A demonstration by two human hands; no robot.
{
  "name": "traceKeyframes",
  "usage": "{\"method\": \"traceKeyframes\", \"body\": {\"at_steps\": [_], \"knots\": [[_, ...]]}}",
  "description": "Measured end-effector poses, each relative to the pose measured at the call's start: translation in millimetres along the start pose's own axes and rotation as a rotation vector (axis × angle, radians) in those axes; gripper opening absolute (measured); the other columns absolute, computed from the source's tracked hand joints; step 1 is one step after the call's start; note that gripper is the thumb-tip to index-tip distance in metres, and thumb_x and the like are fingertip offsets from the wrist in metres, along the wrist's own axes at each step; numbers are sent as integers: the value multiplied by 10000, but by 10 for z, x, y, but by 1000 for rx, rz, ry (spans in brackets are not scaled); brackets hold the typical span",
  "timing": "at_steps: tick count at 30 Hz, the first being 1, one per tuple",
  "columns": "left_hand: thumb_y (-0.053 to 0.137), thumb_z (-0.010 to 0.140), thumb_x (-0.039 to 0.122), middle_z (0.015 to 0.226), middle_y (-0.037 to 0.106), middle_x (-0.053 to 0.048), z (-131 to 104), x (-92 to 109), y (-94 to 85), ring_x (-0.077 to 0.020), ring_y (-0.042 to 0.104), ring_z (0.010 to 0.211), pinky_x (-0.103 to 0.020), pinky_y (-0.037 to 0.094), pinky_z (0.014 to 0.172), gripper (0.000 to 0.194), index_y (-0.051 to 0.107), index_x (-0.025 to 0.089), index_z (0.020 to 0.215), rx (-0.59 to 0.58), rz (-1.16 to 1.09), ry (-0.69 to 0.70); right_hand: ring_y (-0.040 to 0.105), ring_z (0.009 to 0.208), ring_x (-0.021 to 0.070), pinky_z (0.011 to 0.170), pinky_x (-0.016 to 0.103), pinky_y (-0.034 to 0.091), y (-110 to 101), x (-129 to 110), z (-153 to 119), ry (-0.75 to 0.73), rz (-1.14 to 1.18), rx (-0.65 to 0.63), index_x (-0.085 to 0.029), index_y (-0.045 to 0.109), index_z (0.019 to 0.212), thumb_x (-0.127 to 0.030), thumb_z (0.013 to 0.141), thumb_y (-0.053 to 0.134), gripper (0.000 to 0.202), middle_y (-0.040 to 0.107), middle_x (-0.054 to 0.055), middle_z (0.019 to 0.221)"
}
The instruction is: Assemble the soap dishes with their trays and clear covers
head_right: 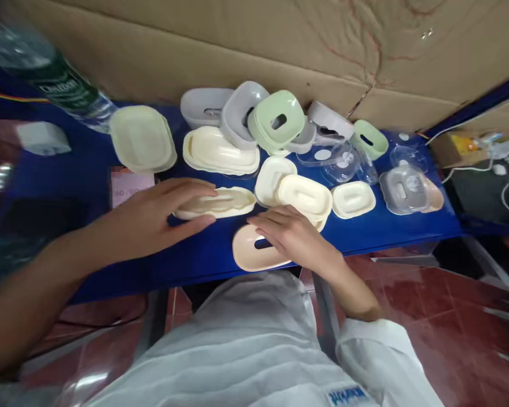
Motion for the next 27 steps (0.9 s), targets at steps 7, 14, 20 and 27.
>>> {"method": "traceKeyframes", "body": {"at_steps": [7,14,20,27], "knots": [[506,1142,529,1367,768,-95,-218,103,-340,-308,733,1286,-463,584,1146,411,678,238,1376,167,125,-26,751,1271,265,1099,446,545,-360,77,0,87,-16,178,-232,730,1413,-218,1139,595,305,801,75,1366],[567,1150,424,1371,780,-117,-519,180,14,-299,747,1274,-456,593,1129,352,686,208,1401,324,163,-60,558,1554,350,1280,556,392,-269,565,-782,320,-217,85,-259,579,1608,-374,1126,649,500,614,125,1648],[605,1127,454,1319,816,-72,-468,108,60,-260,769,1226,-370,603,1080,350,748,213,1339,450,-22,-238,472,1634,345,1342,605,323,-346,707,-1026,381,-286,193,-350,365,1757,-283,1160,551,629,486,124,1755],[564,1127,583,1150,830,-45,-391,273,-4,-207,779,989,-287,604,806,438,776,237,1293,420,-343,-310,418,1663,375,1285,624,490,-394,92,-469,134,98,318,-395,74,1823,-563,1080,688,979,347,126,1826]]}}
Point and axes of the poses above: each hand's wrist, its own z-axis towards the middle knuckle, its own y-axis out of the palm, x = y × z, the point moved 10 cm from there along z, towards the middle knuckle
